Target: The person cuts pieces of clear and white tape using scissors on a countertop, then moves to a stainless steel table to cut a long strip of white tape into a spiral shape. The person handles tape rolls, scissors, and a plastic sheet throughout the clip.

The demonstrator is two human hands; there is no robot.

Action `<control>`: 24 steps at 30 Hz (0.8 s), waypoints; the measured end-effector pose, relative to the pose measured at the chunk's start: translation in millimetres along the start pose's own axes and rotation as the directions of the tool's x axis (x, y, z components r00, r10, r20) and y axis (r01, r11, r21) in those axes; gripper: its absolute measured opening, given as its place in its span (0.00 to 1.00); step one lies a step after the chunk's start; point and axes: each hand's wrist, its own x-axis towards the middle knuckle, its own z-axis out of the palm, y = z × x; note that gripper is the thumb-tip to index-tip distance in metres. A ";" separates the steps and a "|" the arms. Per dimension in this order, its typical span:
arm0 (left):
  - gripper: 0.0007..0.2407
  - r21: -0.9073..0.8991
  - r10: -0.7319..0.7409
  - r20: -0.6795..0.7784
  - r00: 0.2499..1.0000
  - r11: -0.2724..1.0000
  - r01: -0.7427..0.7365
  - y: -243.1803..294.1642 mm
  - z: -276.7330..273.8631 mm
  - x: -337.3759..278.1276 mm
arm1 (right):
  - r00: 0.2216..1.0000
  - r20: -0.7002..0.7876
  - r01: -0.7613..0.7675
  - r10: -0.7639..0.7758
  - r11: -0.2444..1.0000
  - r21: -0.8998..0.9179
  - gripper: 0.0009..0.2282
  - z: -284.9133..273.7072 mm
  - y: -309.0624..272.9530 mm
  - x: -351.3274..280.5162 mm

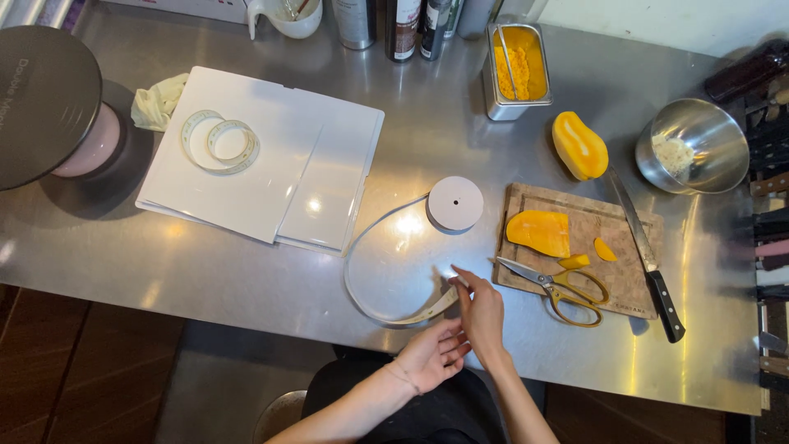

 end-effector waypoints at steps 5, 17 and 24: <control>0.10 0.811 0.598 0.373 0.709 0.162 -0.563 127.1 53.0 -59.2 | 0.991 0.097 -0.086 0.090 0.995 -0.044 0.10 12.0 34.1 58.0; 0.13 0.750 0.647 0.579 0.496 -0.661 -0.013 256.9 31.8 45.4 | 0.710 0.535 0.688 -0.459 0.617 -0.383 0.08 59.2 -16.6 145.0; 0.25 0.622 0.570 0.762 0.307 -0.775 -0.106 265.3 -6.2 32.9 | 0.702 0.412 0.692 -0.581 0.695 -0.197 0.11 44.4 4.9 141.5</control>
